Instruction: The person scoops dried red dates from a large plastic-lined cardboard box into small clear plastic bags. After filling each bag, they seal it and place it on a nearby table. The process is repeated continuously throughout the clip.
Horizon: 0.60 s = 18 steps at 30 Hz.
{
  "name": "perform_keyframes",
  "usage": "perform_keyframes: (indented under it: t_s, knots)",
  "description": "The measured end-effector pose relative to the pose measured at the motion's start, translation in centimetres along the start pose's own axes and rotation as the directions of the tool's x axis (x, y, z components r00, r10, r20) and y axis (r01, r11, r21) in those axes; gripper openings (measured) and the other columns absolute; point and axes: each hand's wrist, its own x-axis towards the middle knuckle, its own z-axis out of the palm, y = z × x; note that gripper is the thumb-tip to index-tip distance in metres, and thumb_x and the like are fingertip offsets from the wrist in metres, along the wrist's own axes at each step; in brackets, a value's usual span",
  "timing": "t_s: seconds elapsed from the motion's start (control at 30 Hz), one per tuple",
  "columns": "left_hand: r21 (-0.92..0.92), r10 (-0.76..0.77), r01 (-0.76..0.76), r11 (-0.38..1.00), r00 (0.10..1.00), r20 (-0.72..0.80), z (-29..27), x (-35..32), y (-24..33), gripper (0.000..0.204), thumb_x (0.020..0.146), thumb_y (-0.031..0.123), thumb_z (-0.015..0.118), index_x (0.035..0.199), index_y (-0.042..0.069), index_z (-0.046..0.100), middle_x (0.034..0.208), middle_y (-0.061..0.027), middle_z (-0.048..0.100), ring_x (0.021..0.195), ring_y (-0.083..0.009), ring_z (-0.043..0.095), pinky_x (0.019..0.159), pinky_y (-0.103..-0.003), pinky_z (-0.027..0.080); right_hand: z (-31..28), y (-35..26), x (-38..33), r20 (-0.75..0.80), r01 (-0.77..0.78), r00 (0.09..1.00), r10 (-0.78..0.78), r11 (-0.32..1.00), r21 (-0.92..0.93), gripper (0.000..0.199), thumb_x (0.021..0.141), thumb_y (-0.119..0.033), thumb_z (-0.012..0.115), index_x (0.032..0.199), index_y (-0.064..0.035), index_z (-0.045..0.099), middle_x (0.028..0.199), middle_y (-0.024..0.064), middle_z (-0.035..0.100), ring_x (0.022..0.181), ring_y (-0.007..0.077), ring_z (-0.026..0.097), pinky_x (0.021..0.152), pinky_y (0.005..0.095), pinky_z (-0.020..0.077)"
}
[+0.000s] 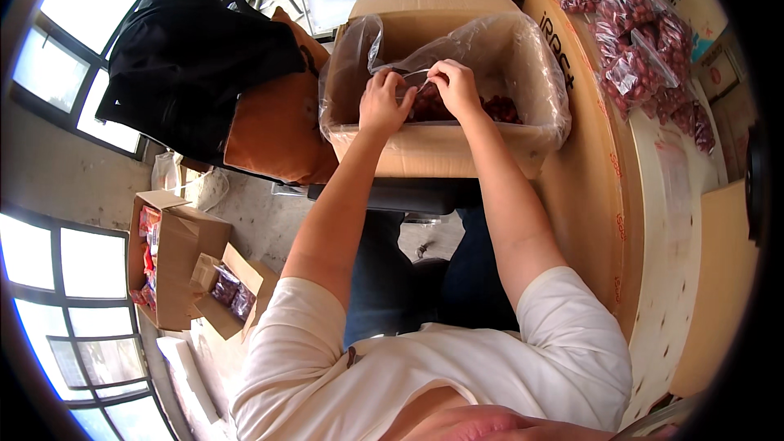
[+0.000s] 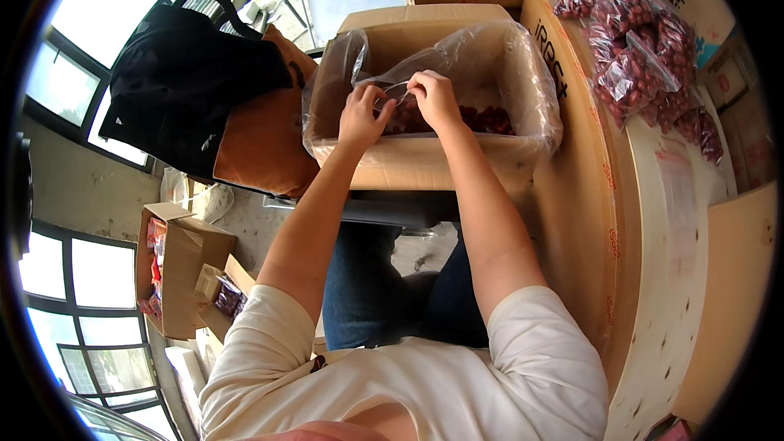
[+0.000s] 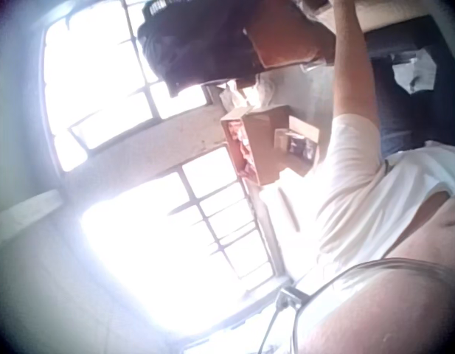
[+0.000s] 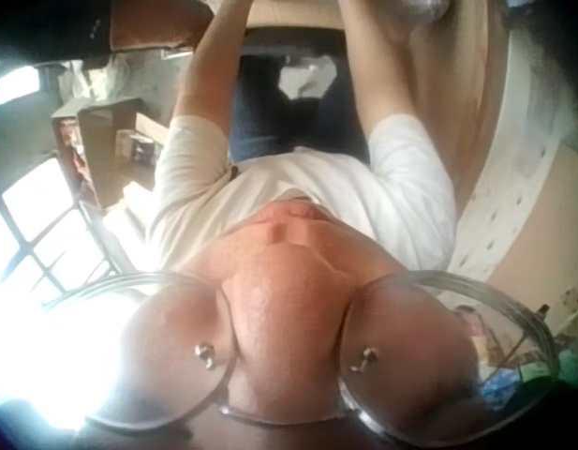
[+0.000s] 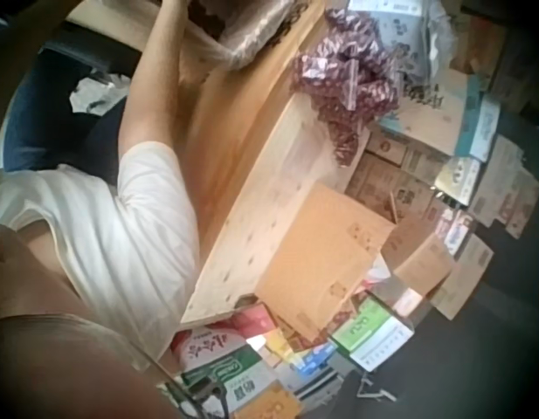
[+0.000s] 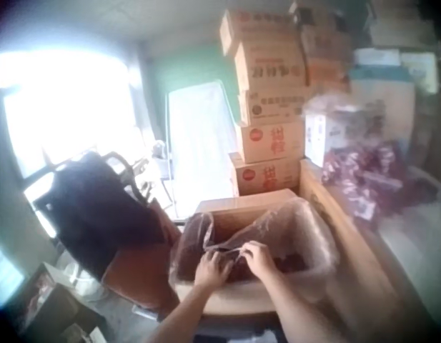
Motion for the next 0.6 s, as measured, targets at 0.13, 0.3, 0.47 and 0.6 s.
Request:
perform_keyframes:
  t_s: [0.13, 0.3, 0.47, 0.6]
  knots:
    - [0.033, 0.103, -0.104, 0.994, 0.994, 0.036, -0.1, -0.5, -0.1, 0.037, 0.073, 0.03, 0.077, 0.103, 0.013, 0.062, 0.137, -0.0144, 0.048, 0.122, -0.0348, 0.048, 0.098, -0.042, 0.042, 0.1, -0.2, -0.4, 0.067, 0.056, 0.996, -0.055, 0.998, -0.016, 0.007, 0.075, 0.006, 0.064, 0.079, 0.0015, 0.06, 0.075, 0.0147, 0.06, 0.07, 0.0317, 0.06, 0.063, 0.0367, 0.0472]
    - [0.117, 0.217, -0.216, 0.969, 0.976, 0.003, 0.0, -0.8, -0.4, 0.027, 0.071, 0.023, 0.077, 0.093, 0.012, 0.065, 0.126, -0.0112, 0.056, 0.121, -0.0318, 0.049, 0.101, -0.042, 0.038, 0.4, -1.4, -0.8, 0.154, 0.09, 0.984, -0.088, 0.996, -0.007, 0.007, 0.075, 0.006, 0.063, 0.08, 0.0015, 0.061, 0.077, 0.0144, 0.062, 0.072, 0.0306, 0.061, 0.064, 0.0357, 0.0478]
    - [-0.009, 0.116, -0.117, 0.993, 0.979, 0.169, -0.2, -0.9, -0.6, 0.016, 0.074, 0.018, 0.072, 0.085, 0.008, 0.065, 0.096, -0.0062, 0.064, 0.102, -0.0291, 0.058, 0.09, -0.044, 0.042, 0.4, -1.4, -1.3, 0.213, 0.083, 0.973, -0.087, 0.996, 0.028, 0.01, 0.074, 0.007, 0.064, 0.082, 0.0018, 0.063, 0.08, 0.0148, 0.063, 0.074, 0.03, 0.062, 0.066, 0.0349, 0.0492]
    - [-0.104, 0.105, -0.094, 0.99, 0.988, 0.111, -0.3, -1.3, -1.0, 0.013, 0.074, 0.015, 0.071, 0.077, 0.005, 0.063, 0.081, -0.0083, 0.064, 0.083, -0.0305, 0.062, 0.076, -0.042, 0.047, 0.7, -1.5, -1.7, 0.231, 0.012, 0.972, -0.035, 0.995, 0.101, 0.01, 0.076, 0.006, 0.066, 0.085, 0.0016, 0.064, 0.084, 0.0122, 0.064, 0.074, 0.024, 0.063, 0.067, 0.0336, 0.0498]
